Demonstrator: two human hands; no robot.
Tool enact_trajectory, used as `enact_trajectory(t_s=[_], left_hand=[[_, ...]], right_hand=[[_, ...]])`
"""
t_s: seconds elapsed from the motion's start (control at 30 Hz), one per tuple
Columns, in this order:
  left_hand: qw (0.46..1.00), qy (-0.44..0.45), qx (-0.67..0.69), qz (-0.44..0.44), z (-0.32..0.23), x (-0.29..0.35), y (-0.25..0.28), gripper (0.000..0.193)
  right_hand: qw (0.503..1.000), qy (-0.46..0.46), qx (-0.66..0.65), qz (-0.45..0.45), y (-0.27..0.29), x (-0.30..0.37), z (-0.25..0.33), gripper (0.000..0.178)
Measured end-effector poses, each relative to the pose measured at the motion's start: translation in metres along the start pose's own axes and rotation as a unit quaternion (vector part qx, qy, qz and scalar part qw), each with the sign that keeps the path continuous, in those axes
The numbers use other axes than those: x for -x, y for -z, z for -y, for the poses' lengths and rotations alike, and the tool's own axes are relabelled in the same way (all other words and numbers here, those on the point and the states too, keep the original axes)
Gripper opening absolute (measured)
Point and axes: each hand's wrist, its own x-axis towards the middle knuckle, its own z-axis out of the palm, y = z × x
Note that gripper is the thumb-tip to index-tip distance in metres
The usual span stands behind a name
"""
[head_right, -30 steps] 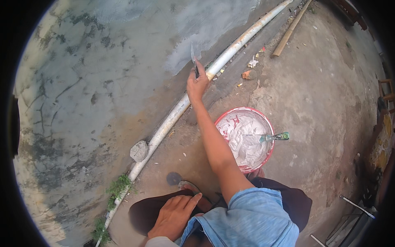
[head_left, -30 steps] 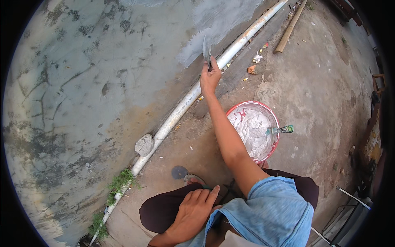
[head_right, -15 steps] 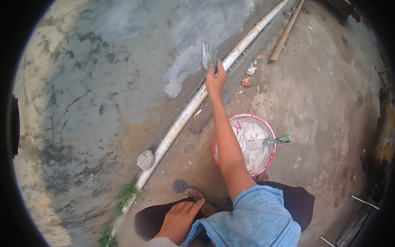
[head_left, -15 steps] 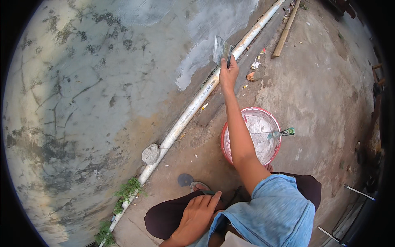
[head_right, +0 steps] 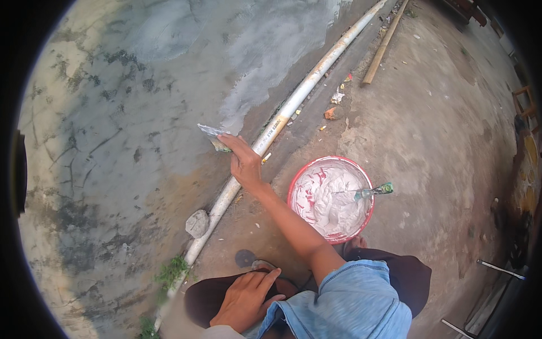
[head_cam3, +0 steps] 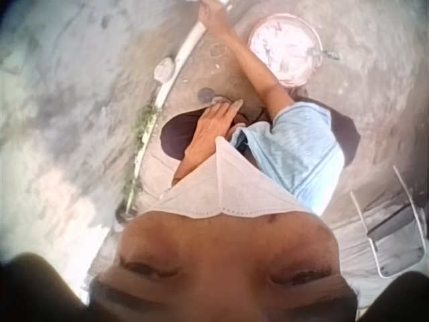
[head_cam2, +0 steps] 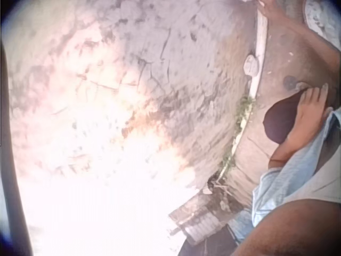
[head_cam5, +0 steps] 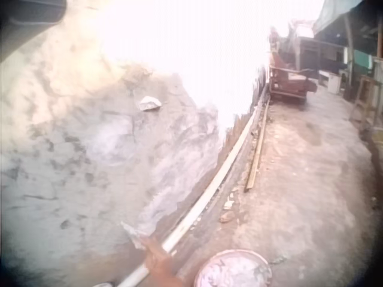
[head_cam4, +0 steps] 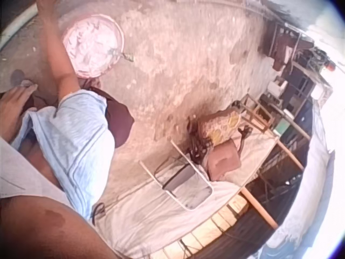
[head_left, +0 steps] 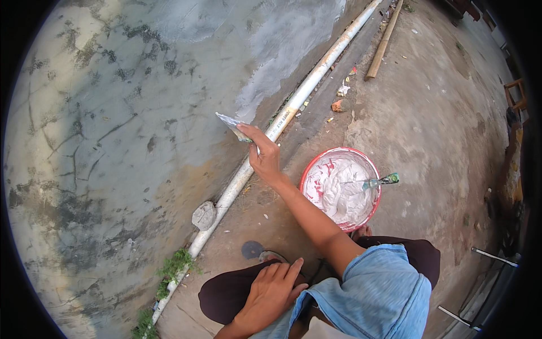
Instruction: The person mixes a white paste in a red bucket using a small trowel, then applies the paste to a weathered concrete wall with a trowel, smoothing it in sections. The person repeatedly scoops paste and spreads it along the wall surface.
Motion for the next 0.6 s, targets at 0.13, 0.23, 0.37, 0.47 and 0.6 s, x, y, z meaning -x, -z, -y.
enact_trajectory(t_s=[0.13,0.23,0.37,0.47,0.6], left_hand=[[1.000,-0.004,0.012,0.017,-0.003,-0.001,-0.003,0.054],[1.000,-0.011,0.007,-0.004,-0.001,0.006,-0.004,0.052],[0.998,-0.041,0.002,-0.042,0.002,0.006,-0.008,0.051],[0.997,-0.058,0.008,-0.045,0.004,0.003,-0.008,0.052],[0.997,-0.050,0.003,-0.052,0.004,0.004,-0.004,0.052]], right_hand=[[0.947,-0.274,-0.071,-0.153,0.022,-0.007,-0.067,0.033],[0.922,-0.293,-0.113,-0.224,-0.015,0.000,-0.067,0.031],[0.920,-0.300,-0.146,-0.205,-0.045,0.012,-0.038,0.037],[0.939,-0.266,-0.157,-0.152,-0.043,0.016,-0.002,0.035],[0.955,-0.189,-0.141,-0.179,0.007,-0.041,0.010,0.031]])
